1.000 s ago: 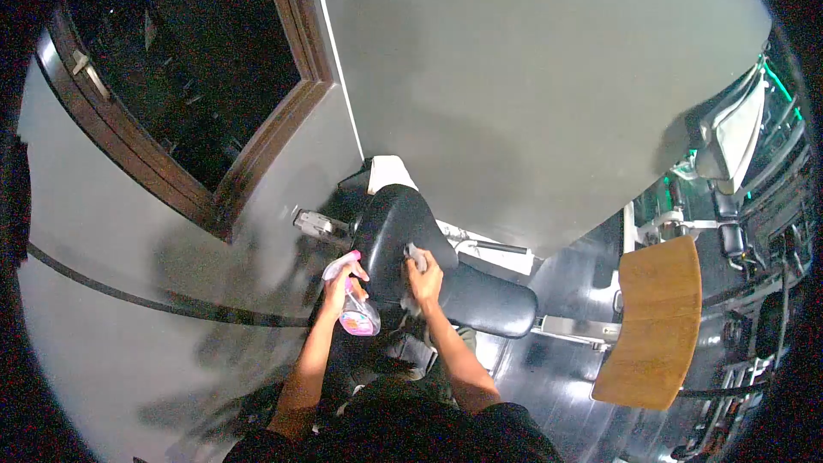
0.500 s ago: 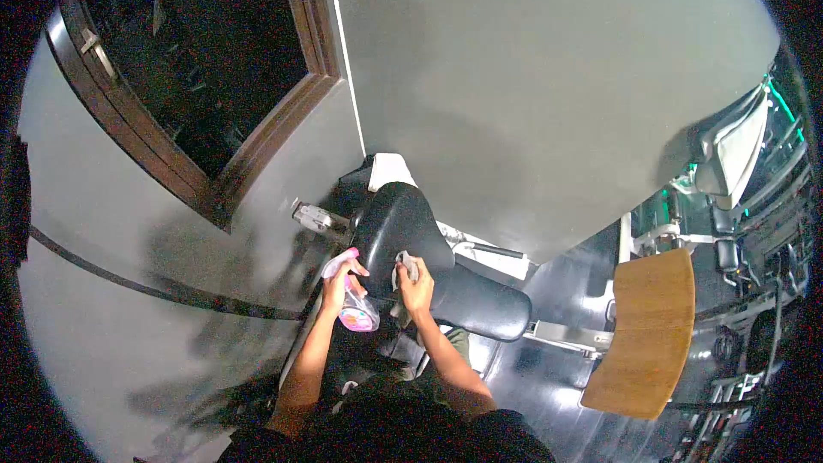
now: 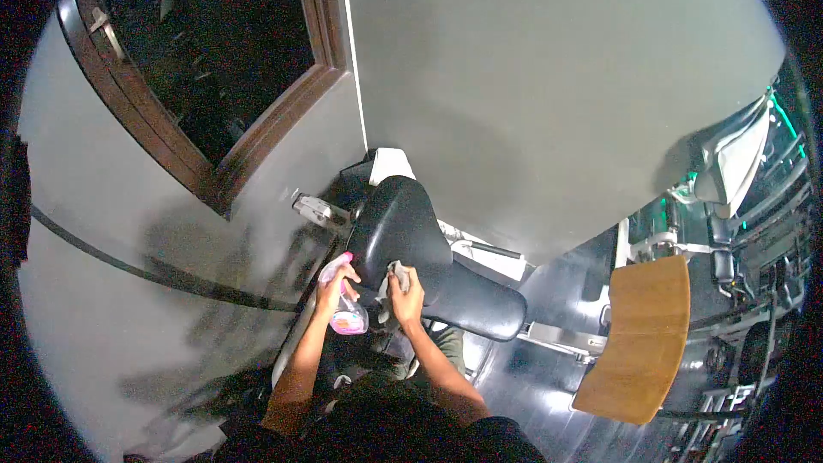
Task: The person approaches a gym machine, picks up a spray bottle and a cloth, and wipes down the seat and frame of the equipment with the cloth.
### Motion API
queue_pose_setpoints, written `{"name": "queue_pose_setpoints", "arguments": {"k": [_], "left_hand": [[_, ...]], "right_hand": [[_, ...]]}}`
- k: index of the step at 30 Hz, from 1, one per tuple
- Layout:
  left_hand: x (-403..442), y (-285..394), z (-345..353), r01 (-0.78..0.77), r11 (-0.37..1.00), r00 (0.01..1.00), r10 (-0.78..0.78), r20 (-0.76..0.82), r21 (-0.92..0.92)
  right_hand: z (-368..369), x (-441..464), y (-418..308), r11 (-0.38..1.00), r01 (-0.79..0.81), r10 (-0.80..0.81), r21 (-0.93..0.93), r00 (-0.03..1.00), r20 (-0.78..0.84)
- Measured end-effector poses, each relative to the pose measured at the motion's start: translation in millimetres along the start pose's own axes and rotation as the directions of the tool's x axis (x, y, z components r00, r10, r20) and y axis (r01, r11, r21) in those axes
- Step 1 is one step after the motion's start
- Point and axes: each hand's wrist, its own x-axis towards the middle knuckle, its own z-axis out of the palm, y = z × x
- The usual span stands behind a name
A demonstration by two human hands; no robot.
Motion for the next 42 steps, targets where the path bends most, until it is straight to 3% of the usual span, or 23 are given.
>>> {"name": "queue_pose_setpoints", "arguments": {"k": [2,5,6,8,12,19,22,24,26,29,34,36,37,42], "left_hand": [[-8.3,-3.8,-6.3,0.018,1.000,1.000,-0.018,-0.017,0.009],[-21.6,-11.1,-12.1,0.040,0.998,0.998,-0.042,-0.036,-0.058],[-25.4,-13.3,-13.7,0.040,0.998,0.998,-0.043,-0.039,-0.055],[-33.0,-18.4,-16.2,0.042,0.998,0.998,-0.045,-0.044,-0.050],[-40.1,-34.5,-20.7,0.024,0.996,0.998,-0.028,-0.050,-0.087],[-55.9,-37.0,-21.7,0.023,0.992,0.996,-0.033,-0.081,-0.121],[-58.7,-34.9,-23.1,0.035,0.992,0.994,-0.047,-0.094,-0.122],[-59.9,-34.4,-24.4,0.062,0.989,0.991,-0.076,-0.108,-0.131],[-63.5,-32.8,-25.1,0.064,0.984,0.989,-0.084,-0.120,-0.163],[-67.5,-29.5,-26.4,0.046,0.991,0.989,-0.063,-0.136,-0.123],[-74.9,-34.8,-32.4,0.076,0.989,0.987,-0.093,-0.133,-0.127],[-77.6,-37.8,-36.5,0.088,0.989,0.985,-0.104,-0.138,-0.123],[-78.9,-41.5,-40.7,0.084,0.988,0.988,-0.099,-0.114,-0.132],[-92.1,-39.3,-47.4,0.092,0.985,0.989,-0.107,-0.098,-0.144]], "right_hand": [[2.8,10.3,4.2,0.989,0.142,-0.144,-0.043,0.988,-0.049],[9.1,21.8,-29.5,0.978,0.208,-0.207,0.005,0.976,-0.068],[11.1,23.1,-38.5,0.994,0.099,-0.099,0.048,0.995,0.002],[15.4,22.8,-50.4,0.901,0.428,-0.430,-0.067,0.903,-0.007],[9.3,-3.3,-32.3,0.910,0.391,-0.377,-0.138,0.919,0.113],[-2.1,-18.2,6.2,0.977,0.199,-0.188,-0.078,0.974,0.127],[11.0,-8.6,-25.7,0.936,0.334,-0.329,-0.109,0.942,0.062],[15.4,-9.4,-34.7,0.866,0.471,-0.451,-0.167,0.881,0.143],[14.8,-18.0,-36.4,0.858,0.490,-0.467,-0.156,0.869,0.163],[5.2,-29.8,-15.9,0.768,0.549,-0.509,-0.330,0.836,0.205],[3.0,-44.9,-0.2,0.778,0.458,-0.388,-0.431,0.889,0.243],[8.1,-47.4,-8.9,0.697,0.575,-0.432,-0.429,0.814,0.389],[18.0,-46.4,-14.5,0.635,0.631,-0.512,-0.445,0.775,0.369],[44.3,-38.6,-36.1,0.655,0.516,-0.392,-0.552,0.857,0.335]]}}
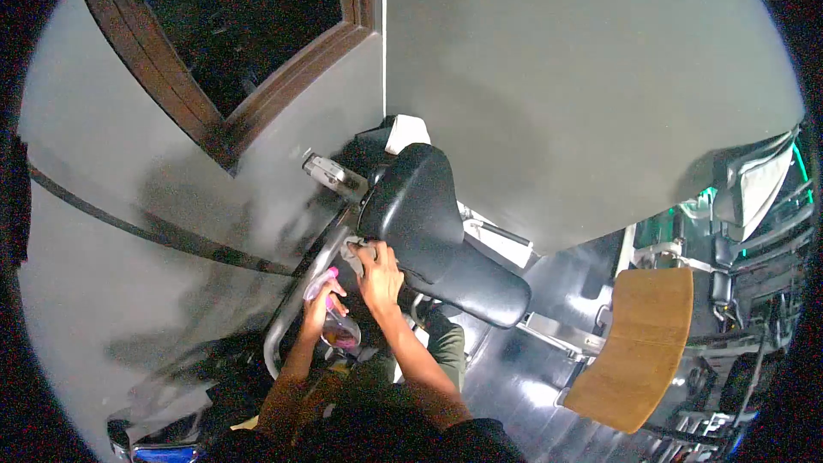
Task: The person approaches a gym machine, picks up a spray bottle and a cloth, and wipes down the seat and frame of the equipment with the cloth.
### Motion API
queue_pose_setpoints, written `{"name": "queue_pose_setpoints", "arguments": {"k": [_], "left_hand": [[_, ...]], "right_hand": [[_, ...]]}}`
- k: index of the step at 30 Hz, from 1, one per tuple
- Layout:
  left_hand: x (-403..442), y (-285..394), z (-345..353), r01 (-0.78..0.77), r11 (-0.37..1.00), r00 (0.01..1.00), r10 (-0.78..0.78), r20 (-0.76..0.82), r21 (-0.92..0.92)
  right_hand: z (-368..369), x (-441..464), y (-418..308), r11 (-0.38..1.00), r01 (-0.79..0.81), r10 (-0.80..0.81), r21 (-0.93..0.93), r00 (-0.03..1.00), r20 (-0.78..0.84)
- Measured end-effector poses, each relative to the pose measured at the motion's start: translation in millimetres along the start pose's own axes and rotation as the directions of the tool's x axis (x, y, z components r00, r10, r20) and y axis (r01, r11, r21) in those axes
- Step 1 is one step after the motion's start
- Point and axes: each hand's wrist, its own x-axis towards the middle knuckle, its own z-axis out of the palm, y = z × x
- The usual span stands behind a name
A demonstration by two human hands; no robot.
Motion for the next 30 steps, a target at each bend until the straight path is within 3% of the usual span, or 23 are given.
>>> {"name": "queue_pose_setpoints", "arguments": {"k": [3,7,14,18,24,30], "left_hand": [[-3.9,-0.8,-4.7,-0.011,1.000,1.000,0.012,-0.013,0.019],[-10.1,-3.0,-9.9,0.007,1.000,0.999,-0.006,-0.037,0.013],[-9.1,-9.1,-7.0,-0.017,0.998,0.999,0.015,0.029,0.055],[-7.9,-12.9,-9.0,0.037,0.997,0.999,-0.039,0.027,0.064],[-10.0,-9.9,-10.2,0.035,0.998,0.999,-0.036,0.021,0.061],[-7.1,-17.6,-17.6,0.026,0.997,1.000,-0.027,0.008,0.073]], "right_hand": [[9.6,-22.6,16.5,0.999,-0.043,0.043,-0.027,0.999,-0.021],[27.5,-49.9,54.1,0.954,-0.294,0.299,0.068,0.949,-0.095],[20.5,-19.0,14.5,0.978,-0.110,0.141,0.177,0.975,-0.169],[22.9,-18.9,14.3,0.980,-0.127,0.154,0.152,0.970,-0.187],[39.4,-44.3,49.6,0.951,-0.298,0.308,0.079,0.929,-0.205],[23.1,-34.4,35.5,0.971,-0.189,0.220,0.148,0.946,-0.237]]}}
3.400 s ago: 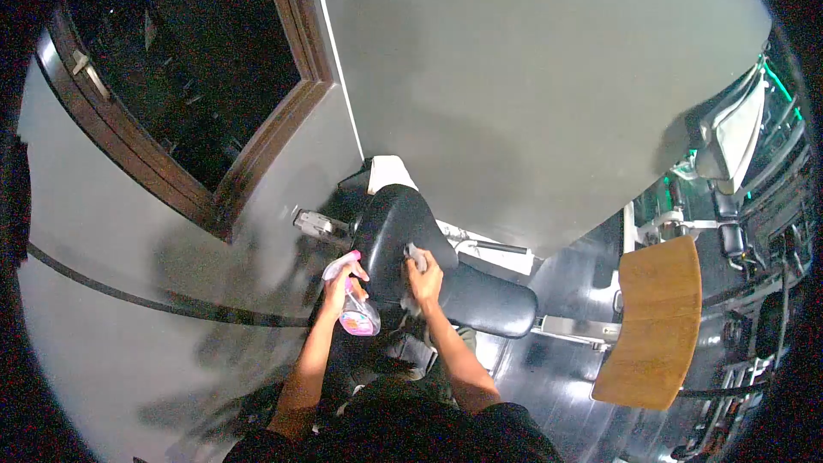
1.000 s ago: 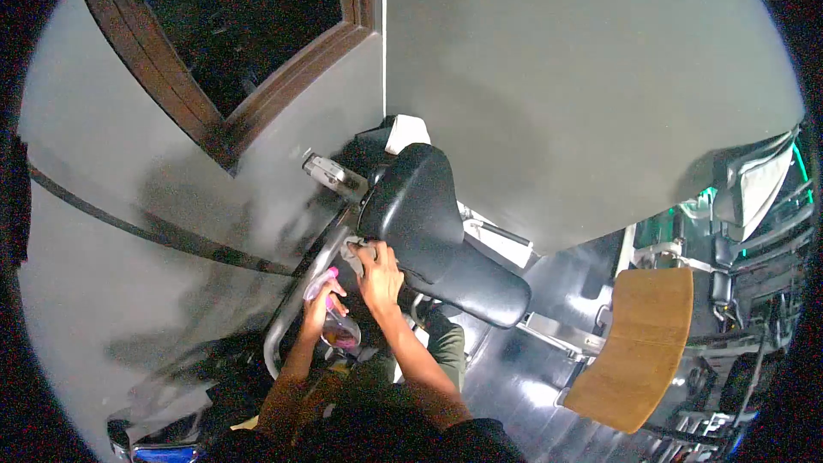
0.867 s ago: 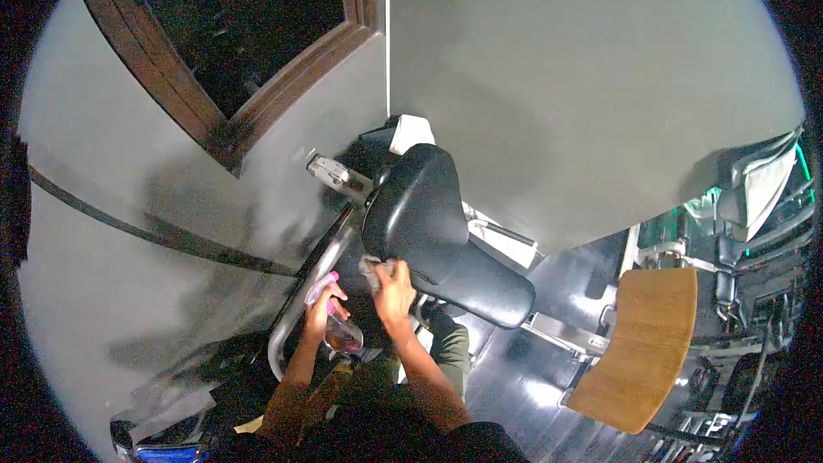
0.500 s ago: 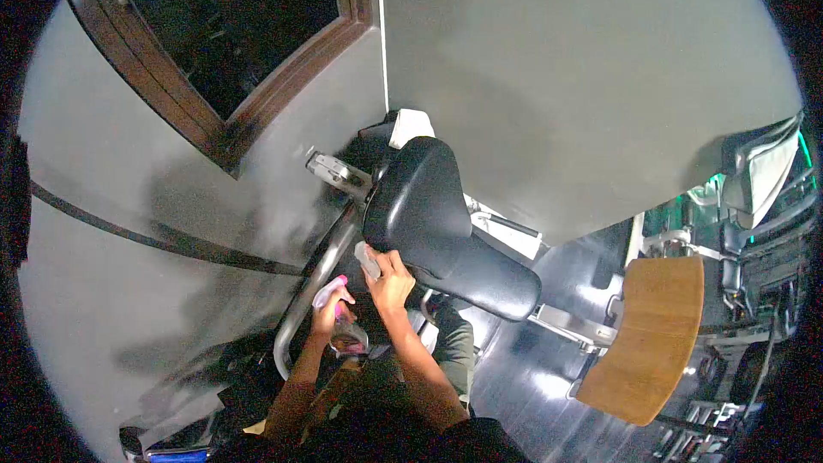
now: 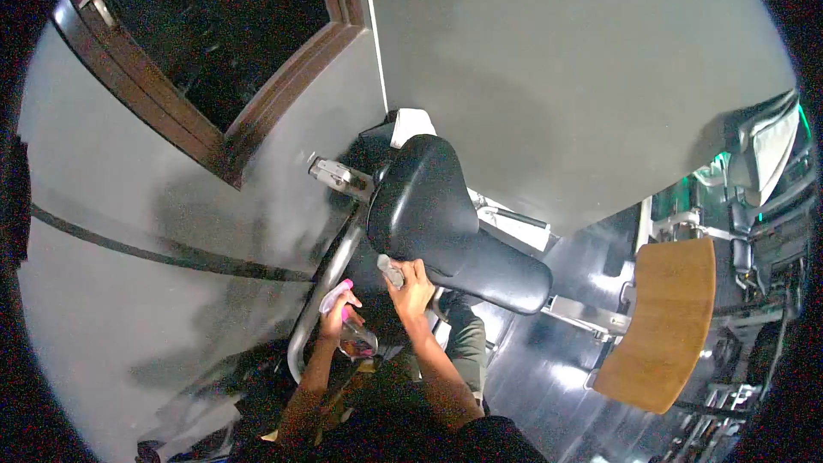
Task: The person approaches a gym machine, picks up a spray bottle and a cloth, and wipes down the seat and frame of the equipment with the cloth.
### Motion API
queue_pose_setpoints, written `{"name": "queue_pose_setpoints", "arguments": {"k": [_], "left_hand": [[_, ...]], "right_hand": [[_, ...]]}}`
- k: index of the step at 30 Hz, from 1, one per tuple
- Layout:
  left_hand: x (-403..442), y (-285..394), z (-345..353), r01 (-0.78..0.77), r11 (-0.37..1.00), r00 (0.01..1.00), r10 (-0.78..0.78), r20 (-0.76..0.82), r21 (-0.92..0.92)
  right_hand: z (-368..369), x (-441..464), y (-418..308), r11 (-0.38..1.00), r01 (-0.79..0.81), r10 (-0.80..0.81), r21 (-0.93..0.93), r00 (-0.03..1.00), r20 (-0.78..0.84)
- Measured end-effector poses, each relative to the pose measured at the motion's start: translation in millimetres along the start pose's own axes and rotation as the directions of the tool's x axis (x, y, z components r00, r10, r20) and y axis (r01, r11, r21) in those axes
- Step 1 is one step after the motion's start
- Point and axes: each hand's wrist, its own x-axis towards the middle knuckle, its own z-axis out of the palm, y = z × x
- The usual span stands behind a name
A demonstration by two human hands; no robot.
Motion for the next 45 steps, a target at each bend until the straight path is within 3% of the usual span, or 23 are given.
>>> {"name": "queue_pose_setpoints", "arguments": {"k": [4,7,12,15,22,24,33,36,40,43,45], "left_hand": [[2.0,1.2,2.6,-0.008,1.000,1.000,0.008,0.000,-0.011],[-1.4,9.6,6.2,-0.001,1.000,1.000,0.000,0.025,0.019],[-1.1,12.8,8.6,0.003,1.000,0.999,-0.004,0.054,0.026],[1.6,12.7,12.7,0.005,0.998,0.999,-0.007,0.048,0.055],[1.6,17.9,26.0,-0.015,0.998,0.998,0.011,0.068,0.056],[3.2,18.8,28.8,-0.019,0.998,0.997,0.014,0.079,0.061],[18.4,24.9,43.1,-0.039,0.997,0.988,0.029,0.149,0.070],[24.3,27.2,50.1,-0.031,0.998,0.994,0.026,0.103,0.049],[39.5,32.7,58.1,-0.085,0.995,0.984,0.076,0.162,0.049],[44.9,46.9,72.1,-0.095,0.995,0.984,0.087,0.156,0.043],[54.9,52.4,76.2,-0.133,0.990,0.969,0.118,0.218,0.054]], "right_hand": [[1.4,11.0,-16.3,0.990,0.061,-0.050,0.127,0.995,-0.084],[-6.3,8.9,-12.0,0.994,-0.025,0.023,0.111,1.000,0.011],[-7.2,2.1,12.1,0.992,-0.033,0.029,0.118,0.999,0.036],[-11.5,-0.5,28.8,0.994,-0.108,0.104,0.028,0.987,0.124],[-11.1,0.3,37.1,0.995,-0.104,0.103,-0.004,0.984,0.147],[-13.3,-0.3,38.8,0.974,-0.225,0.226,-0.025,0.968,0.109],[-24.0,16.2,13.5,0.985,-0.006,-0.016,0.174,0.992,0.123],[-25.9,14.6,30.3,0.951,0.045,-0.087,0.306,0.988,0.125],[-19.8,2.1,65.6,0.922,-0.221,0.186,0.319,0.973,0.138],[-20.2,5.3,68.1,0.780,-0.418,0.396,0.466,0.906,0.150],[-15.7,15.4,56.3,0.819,-0.341,0.360,0.461,0.932,0.050]]}}
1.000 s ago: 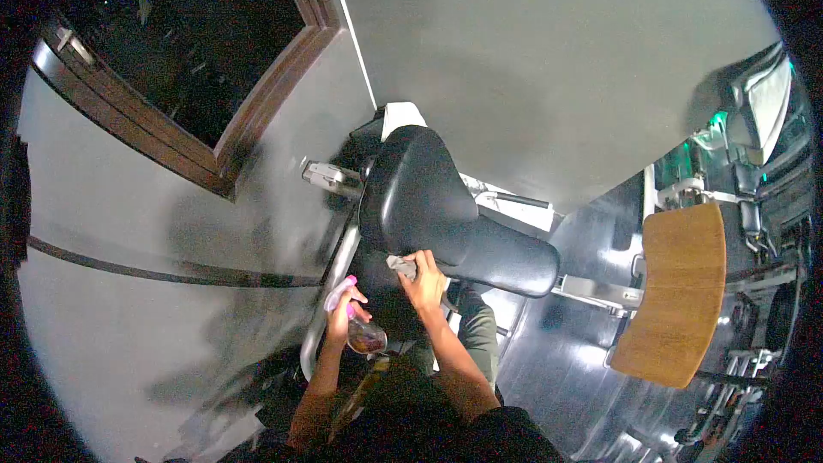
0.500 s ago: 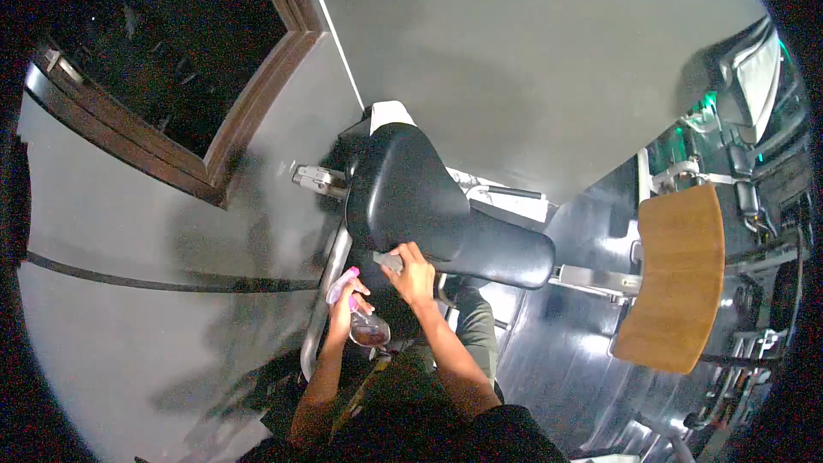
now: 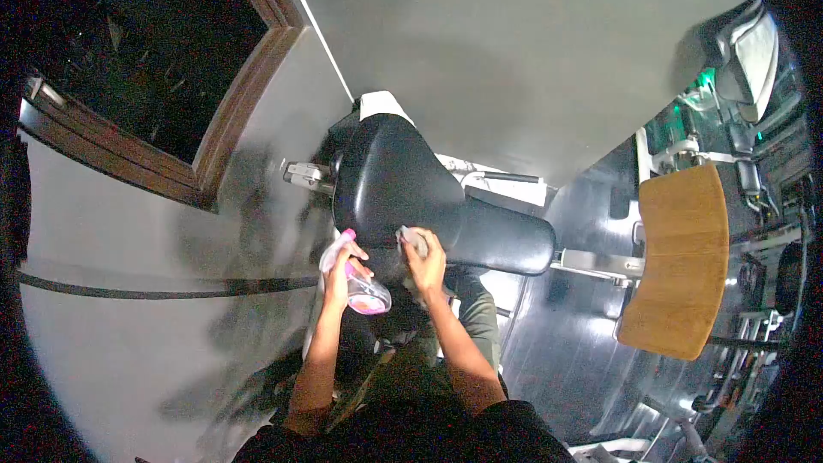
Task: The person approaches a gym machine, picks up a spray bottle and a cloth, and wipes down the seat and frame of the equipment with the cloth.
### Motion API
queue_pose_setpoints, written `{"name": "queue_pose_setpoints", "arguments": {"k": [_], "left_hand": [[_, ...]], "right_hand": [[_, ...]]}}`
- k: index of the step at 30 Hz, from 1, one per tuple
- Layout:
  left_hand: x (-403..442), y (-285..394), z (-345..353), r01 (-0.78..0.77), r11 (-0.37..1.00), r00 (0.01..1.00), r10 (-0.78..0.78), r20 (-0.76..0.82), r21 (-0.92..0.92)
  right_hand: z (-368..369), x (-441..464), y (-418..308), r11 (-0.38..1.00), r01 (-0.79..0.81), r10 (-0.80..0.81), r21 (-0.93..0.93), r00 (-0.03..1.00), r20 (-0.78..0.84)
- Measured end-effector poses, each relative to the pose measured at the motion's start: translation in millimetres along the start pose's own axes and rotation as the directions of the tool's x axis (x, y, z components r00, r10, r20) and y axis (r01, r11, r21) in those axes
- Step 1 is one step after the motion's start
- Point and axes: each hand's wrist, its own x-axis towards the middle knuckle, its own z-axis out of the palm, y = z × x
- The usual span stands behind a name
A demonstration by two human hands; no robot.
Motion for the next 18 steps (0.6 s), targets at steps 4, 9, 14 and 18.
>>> {"name": "queue_pose_setpoints", "arguments": {"k": [4,9,14,18], "left_hand": [[21.2,17.1,8.9,-0.058,0.998,0.998,0.058,0.018,0.017],[46.5,37.5,13.8,-0.115,0.991,0.993,0.113,0.039,0.072],[67.5,48.6,12.6,-0.082,0.996,0.994,0.080,0.069,0.028],[74.3,53.0,15.9,-0.021,1.000,0.999,0.022,0.029,-0.011]], "right_hand": [[17.3,2.1,-35.3,0.987,0.159,-0.159,-0.003,0.987,-0.018],[2.3,-1.9,-40.0,0.990,0.134,-0.131,-0.036,0.989,0.072],[3.1,19.9,0.5,0.979,-0.115,0.108,-0.169,0.993,-0.048],[9.7,33.8,-28.9,0.992,-0.039,0.033,-0.122,0.998,-0.046]]}}
